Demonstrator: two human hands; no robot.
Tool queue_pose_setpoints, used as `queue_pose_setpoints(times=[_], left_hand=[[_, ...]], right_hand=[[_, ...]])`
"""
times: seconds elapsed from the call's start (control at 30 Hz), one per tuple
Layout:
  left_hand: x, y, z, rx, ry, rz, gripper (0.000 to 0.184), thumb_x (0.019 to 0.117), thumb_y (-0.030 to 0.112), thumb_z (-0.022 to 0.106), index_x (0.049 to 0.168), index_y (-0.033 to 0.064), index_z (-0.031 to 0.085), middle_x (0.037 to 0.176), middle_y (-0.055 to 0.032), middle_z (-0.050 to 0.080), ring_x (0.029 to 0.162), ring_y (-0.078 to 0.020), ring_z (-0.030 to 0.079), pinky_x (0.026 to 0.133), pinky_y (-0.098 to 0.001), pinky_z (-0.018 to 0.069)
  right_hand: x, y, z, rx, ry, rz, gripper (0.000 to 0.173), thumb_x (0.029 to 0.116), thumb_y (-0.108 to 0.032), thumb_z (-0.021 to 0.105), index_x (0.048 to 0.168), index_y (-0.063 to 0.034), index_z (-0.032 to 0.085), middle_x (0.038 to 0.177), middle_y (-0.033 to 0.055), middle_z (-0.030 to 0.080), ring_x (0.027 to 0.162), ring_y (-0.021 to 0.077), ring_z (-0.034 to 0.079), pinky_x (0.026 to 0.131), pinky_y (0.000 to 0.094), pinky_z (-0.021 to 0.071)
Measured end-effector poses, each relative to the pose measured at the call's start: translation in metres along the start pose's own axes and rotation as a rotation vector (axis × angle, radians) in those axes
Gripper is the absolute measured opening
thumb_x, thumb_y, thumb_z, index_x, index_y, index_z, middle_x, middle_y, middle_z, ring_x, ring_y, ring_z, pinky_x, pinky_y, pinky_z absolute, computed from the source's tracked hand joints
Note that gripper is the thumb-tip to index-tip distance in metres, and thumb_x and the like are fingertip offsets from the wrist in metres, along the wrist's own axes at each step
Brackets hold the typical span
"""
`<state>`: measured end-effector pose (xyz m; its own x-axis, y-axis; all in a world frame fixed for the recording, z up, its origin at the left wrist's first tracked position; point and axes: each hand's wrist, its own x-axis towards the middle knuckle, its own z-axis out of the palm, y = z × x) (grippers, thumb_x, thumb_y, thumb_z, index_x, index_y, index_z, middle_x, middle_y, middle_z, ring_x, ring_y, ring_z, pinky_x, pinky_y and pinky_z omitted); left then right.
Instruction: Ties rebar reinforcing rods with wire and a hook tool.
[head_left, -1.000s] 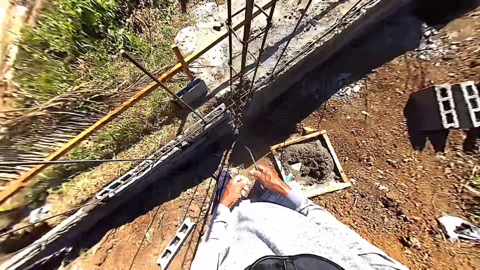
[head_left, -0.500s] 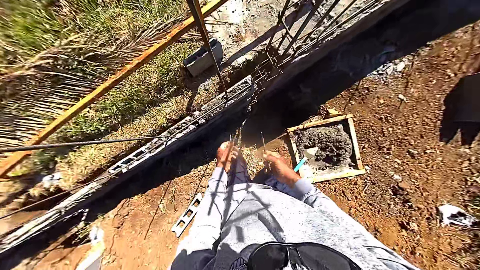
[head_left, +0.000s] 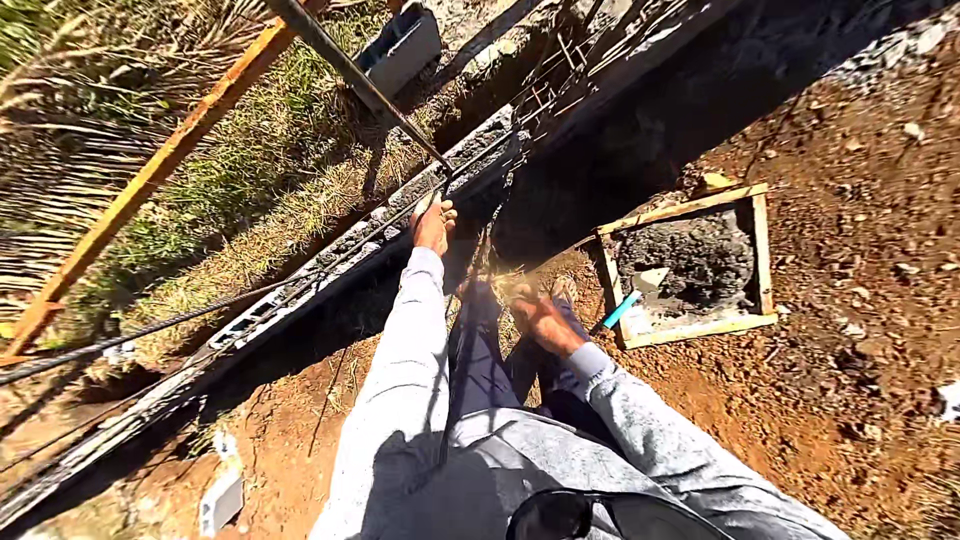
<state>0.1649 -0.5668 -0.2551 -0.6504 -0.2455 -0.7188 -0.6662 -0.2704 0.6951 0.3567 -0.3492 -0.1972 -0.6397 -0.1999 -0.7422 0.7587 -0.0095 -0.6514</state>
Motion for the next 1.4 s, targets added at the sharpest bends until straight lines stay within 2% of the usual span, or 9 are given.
queue_pose_setpoints(times=[0.17,0.3,0.57,0.67,0.73,0.87,1.0,1.2,1.4], left_hand=[[0.063,-0.002,0.012,0.028,-0.015,0.032,0.028,0.1068,0.023,0.055,0.131,0.0087,0.058,0.092,-0.0088,0.070,0.066,-0.0156,0.065,0.053,-0.0269,0.0531],[0.088,-0.009,0.005,0.121,-0.103,0.016,0.028,0.1067,0.025,0.055,0.130,0.0086,0.059,0.094,-0.0082,0.070,0.067,-0.0155,0.065,0.054,-0.0269,0.0539],[0.103,-0.006,-0.012,0.121,-0.168,0.087,0.034,0.1072,0.021,0.053,0.138,0.0087,0.055,0.095,-0.0067,0.067,0.068,-0.0152,0.062,0.058,-0.0285,0.0539],[0.103,-0.009,-0.013,0.178,-0.175,0.114,0.032,0.1073,0.022,0.053,0.135,0.0063,0.057,0.095,-0.0072,0.067,0.070,-0.0163,0.063,0.060,-0.0301,0.0553],[0.104,-0.015,-0.013,0.184,-0.168,0.123,0.030,0.1072,0.021,0.054,0.132,0.0044,0.057,0.097,-0.0095,0.068,0.073,-0.0183,0.066,0.061,-0.0314,0.0569],[0.106,-0.022,-0.015,0.167,-0.159,0.109,0.032,0.1072,0.021,0.055,0.133,0.0036,0.057,0.100,-0.0124,0.070,0.075,-0.0208,0.068,0.061,-0.0315,0.0581],[0.109,-0.018,-0.018,0.145,-0.182,0.101,0.032,0.1077,0.023,0.054,0.135,0.0058,0.056,0.099,-0.0119,0.070,0.075,-0.0209,0.068,0.061,-0.0316,0.0574],[0.117,-0.016,-0.020,0.166,-0.201,0.069,0.032,0.1065,0.025,0.056,0.134,0.0076,0.058,0.098,-0.0113,0.071,0.075,-0.0209,0.068,0.062,-0.0320,0.0572],[0.121,-0.013,-0.023,0.184,-0.231,0.065,0.032,0.1077,0.025,0.054,0.135,0.0083,0.057,0.098,-0.0109,0.071,0.076,-0.0213,0.068,0.064,-0.0334,0.0583]], right_hand=[[0.051,-0.008,-0.023,-0.024,-0.001,0.020,0.042,0.1039,-0.028,0.053,0.143,-0.0120,0.055,0.085,0.0064,0.065,0.067,0.0141,0.059,0.067,0.0354,0.0533],[0.071,-0.005,-0.032,-0.009,-0.005,-0.016,0.040,0.1057,-0.027,0.050,0.144,-0.0196,0.055,0.109,0.0075,0.067,0.073,0.0143,0.061,0.066,0.0352,0.0547],[0.100,-0.027,-0.012,-0.074,0.044,-0.058,0.037,0.1078,-0.032,0.051,0.143,-0.0240,0.056,0.097,0.0084,0.067,0.067,0.0164,0.059,0.060,0.0370,0.0527],[0.147,-0.042,0.002,-0.315,0.160,-0.145,0.039,0.1059,-0.027,0.049,0.142,-0.0169,0.060,0.121,0.0092,0.071,0.101,0.0202,0.070,0.091,0.0468,0.0572],[0.169,-0.048,0.008,-0.539,0.212,-0.221,0.041,0.1065,-0.029,0.046,0.144,-0.0193,0.059,0.124,0.0094,0.071,0.111,0.0244,0.070,0.098,0.0529,0.0549],[0.180,-0.083,0.017,-1.050,0.284,-0.159,0.050,0.1059,-0.030,0.043,0.155,-0.0190,0.046,0.105,0.0199,0.073,0.095,0.0417,0.072,0.078,0.0637,0.0551],[0.184,-0.103,0.019,-1.288,0.329,-0.260,0.046,0.1063,-0.026,0.038,0.148,-0.0090,0.050,0.084,0.0204,0.071,0.081,0.0441,0.070,0.074,0.0619,0.0535],[0.194,-0.127,0.041,-1.514,0.246,-0.134,0.044,0.1034,-0.011,0.043,0.145,0.0039,0.042,0.088,0.0242,0.068,0.087,0.0454,0.069,0.077,0.0589,0.0532],[0.211,-0.127,0.033,-1.320,0.163,-0.123,0.036,0.1045,-0.022,0.043,0.136,-0.0084,0.055,0.096,0.0235,0.070,0.093,0.0470,0.070,0.075,0.0647,0.0531]])
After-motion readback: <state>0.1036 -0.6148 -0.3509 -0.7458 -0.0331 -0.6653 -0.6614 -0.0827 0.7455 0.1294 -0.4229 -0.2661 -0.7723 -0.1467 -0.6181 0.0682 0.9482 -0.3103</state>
